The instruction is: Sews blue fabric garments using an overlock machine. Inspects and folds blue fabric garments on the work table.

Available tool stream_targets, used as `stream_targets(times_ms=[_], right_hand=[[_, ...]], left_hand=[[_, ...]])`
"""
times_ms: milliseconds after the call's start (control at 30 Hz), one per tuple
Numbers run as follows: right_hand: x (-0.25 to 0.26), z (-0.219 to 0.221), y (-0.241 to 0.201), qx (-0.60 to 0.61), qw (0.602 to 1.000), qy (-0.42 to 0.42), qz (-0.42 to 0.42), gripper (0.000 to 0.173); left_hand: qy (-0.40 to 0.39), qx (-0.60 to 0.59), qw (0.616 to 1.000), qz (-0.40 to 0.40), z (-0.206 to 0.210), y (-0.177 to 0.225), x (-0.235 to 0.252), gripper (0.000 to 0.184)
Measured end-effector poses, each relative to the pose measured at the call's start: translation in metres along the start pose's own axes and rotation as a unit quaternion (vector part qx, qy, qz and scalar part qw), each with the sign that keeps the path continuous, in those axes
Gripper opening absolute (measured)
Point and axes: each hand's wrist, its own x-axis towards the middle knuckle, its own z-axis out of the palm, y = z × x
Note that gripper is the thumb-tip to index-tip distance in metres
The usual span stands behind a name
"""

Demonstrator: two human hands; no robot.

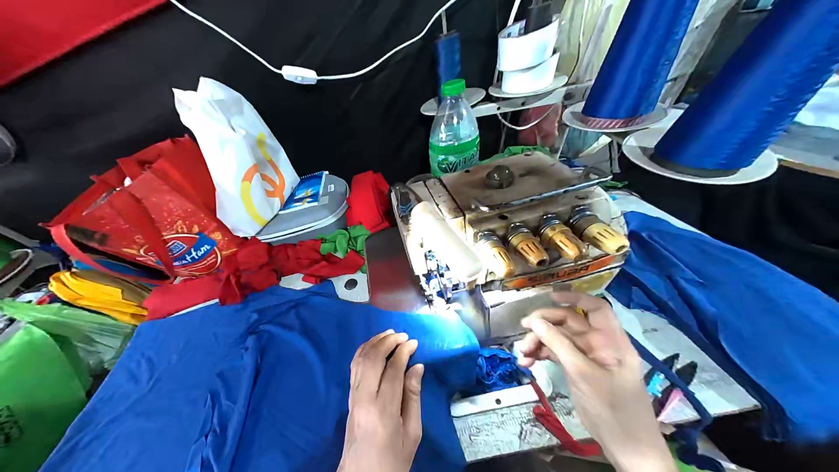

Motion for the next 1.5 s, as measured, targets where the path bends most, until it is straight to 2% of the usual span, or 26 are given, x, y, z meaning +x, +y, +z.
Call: stream_targets(times_ms=[67,167,267,400,467,567,700,867,1000,1167,1233,1400,1500], right_hand=[[-0.015,-0.009,-0.002,-0.035,0.999,-0.003,0.023,0.03],[-0.045,-0.01,-0.005,-0.112,0.983,-0.133,0.05,0.02],[-0.06,-0.003,-0.004,-0.135,0.96,-0.242,0.041,0.024],[-0.056,0.008,-0.005,-0.121,0.949,-0.288,0.048,0.025],[-0.054,0.013,-0.002,-0.11,0.952,-0.278,0.057,0.029],[-0.054,0.022,0.005,-0.082,0.971,-0.216,0.057,0.033],[-0.045,0.034,0.015,-0.061,0.986,-0.149,0.035,0.037],[-0.043,0.034,0.025,0.011,0.989,-0.145,0.018,0.016],[-0.044,0.032,0.025,0.023,0.989,-0.145,0.021,0.016],[-0.044,0.035,0.021,0.02,0.993,-0.118,0.016,0.01],[-0.045,0.035,0.025,0.025,0.992,-0.12,-0.001,0.008],[-0.047,0.035,0.03,0.029,0.993,-0.111,-0.021,0.004],[-0.047,0.035,0.026,0.045,0.994,-0.1,-0.003,0.011]], left_hand=[[-0.005,0.009,1.0,-0.002,-0.002,-0.002,-0.002,0.03],[-0.013,0.061,0.998,-0.014,-0.004,0.001,0.004,0.035],[-0.024,0.115,0.993,-0.024,-0.007,0.007,0.017,0.043],[-0.034,0.128,0.99,-0.041,-0.005,0.011,0.026,0.038],[-0.051,0.099,0.992,-0.054,-0.006,0.013,0.032,0.033],[-0.05,0.072,0.994,-0.058,-0.004,0.01,0.045,0.026],[-0.065,0.07,0.993,-0.067,0.001,0.005,0.056,0.026],[-0.058,-0.031,0.994,-0.085,0.002,0.001,0.055,0.014],[-0.063,-0.161,0.98,-0.093,0.0,-0.012,0.053,0.009],[-0.162,-0.247,0.953,-0.066,-0.018,-0.031,0.061,0.01],[-0.178,-0.26,0.947,-0.061,-0.021,-0.033,0.064,0.013],[-0.127,-0.23,0.963,-0.057,-0.01,-0.028,0.058,0.018],[-0.086,-0.219,0.969,-0.076,-0.003,-0.024,0.056,0.015]])
